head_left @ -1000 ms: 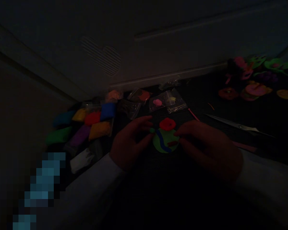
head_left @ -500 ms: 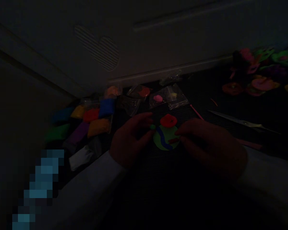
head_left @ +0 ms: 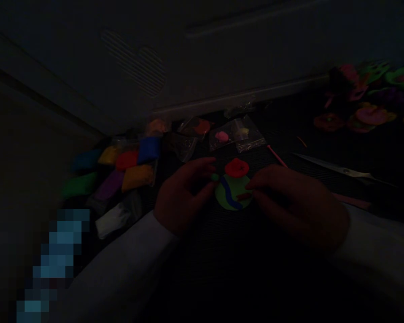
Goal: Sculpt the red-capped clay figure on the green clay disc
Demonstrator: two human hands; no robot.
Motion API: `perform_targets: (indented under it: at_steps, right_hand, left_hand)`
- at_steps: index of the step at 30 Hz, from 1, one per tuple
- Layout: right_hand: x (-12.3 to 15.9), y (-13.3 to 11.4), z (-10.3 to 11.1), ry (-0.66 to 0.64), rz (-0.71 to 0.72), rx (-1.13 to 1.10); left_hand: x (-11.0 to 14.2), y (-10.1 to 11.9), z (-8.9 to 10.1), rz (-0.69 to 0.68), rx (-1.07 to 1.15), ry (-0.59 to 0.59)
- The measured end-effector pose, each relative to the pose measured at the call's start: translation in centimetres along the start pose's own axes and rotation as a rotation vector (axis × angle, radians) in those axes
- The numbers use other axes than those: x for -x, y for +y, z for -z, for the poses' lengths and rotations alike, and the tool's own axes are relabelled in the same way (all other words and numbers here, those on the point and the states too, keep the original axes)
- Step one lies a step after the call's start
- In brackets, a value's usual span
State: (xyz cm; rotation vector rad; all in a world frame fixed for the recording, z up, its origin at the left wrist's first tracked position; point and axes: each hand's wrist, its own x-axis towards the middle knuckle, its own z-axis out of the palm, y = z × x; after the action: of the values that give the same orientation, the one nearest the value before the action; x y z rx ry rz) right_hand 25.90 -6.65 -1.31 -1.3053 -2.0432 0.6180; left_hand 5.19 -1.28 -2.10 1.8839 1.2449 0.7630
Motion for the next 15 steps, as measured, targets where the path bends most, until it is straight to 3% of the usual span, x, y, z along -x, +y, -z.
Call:
perform_targets:
  at_steps: [15]
  right_hand:
    - [0.02, -0.03, 0.08, -0.015, -0.008, 0.001]
  left_hand:
    - [0.10, -0.23, -0.11, -0.006, -0.010, -0.028]
